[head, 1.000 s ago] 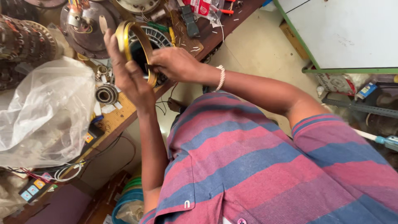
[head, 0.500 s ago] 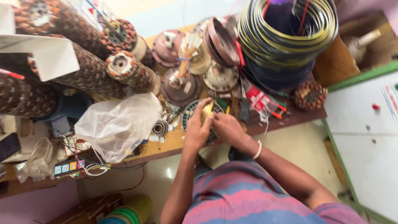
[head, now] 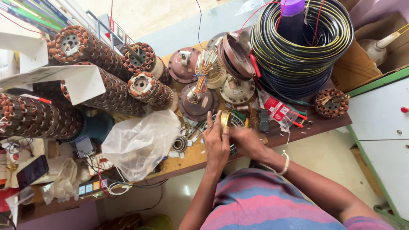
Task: The person assembles electrical components on a workbench. They handle a circular metal housing, insert a threaded shaft, apply a substance with a brush, and fit a yellow ring onto a stator core.
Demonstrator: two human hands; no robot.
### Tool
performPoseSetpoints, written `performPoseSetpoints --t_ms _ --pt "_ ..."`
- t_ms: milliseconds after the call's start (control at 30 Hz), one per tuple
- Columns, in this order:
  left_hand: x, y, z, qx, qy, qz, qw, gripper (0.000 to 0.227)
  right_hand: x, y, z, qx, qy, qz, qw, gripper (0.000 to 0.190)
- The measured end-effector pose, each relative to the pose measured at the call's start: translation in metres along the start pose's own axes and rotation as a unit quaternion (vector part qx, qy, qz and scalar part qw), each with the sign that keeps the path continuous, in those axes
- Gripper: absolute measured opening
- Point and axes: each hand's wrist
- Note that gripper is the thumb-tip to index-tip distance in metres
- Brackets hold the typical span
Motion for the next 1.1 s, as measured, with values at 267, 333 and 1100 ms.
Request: performPoseSetpoints --t_ms 267,333,1100 --pt "-0.009 0.01 -0.001 0.017 -0.057 0.011 0.998 0.048 -0.002 -0.006 -0.006 -0.101 -0.025 -0.129 0.986 0.036" --pt "-0.009 0.01 -0.001 0.019 -0.079 0.003 0.997 0.046 -0.003 -0.01 -0.006 0.04 -0.045 0.074 0.995 0.026" --pt "-0.07 -0.008 0.049 0.13 -0.173 -0.004 0.976 0.049 -0.005 -0.022 -0.004 -0.045 -0.023 -0.031 0.998 0.017"
Point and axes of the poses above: each hand's wrist, its own z-axis away from the middle knuckle, its own y-axis out of the back of the hand, x = y × z, and after that the axes turned 12 degrees about x, right-handed
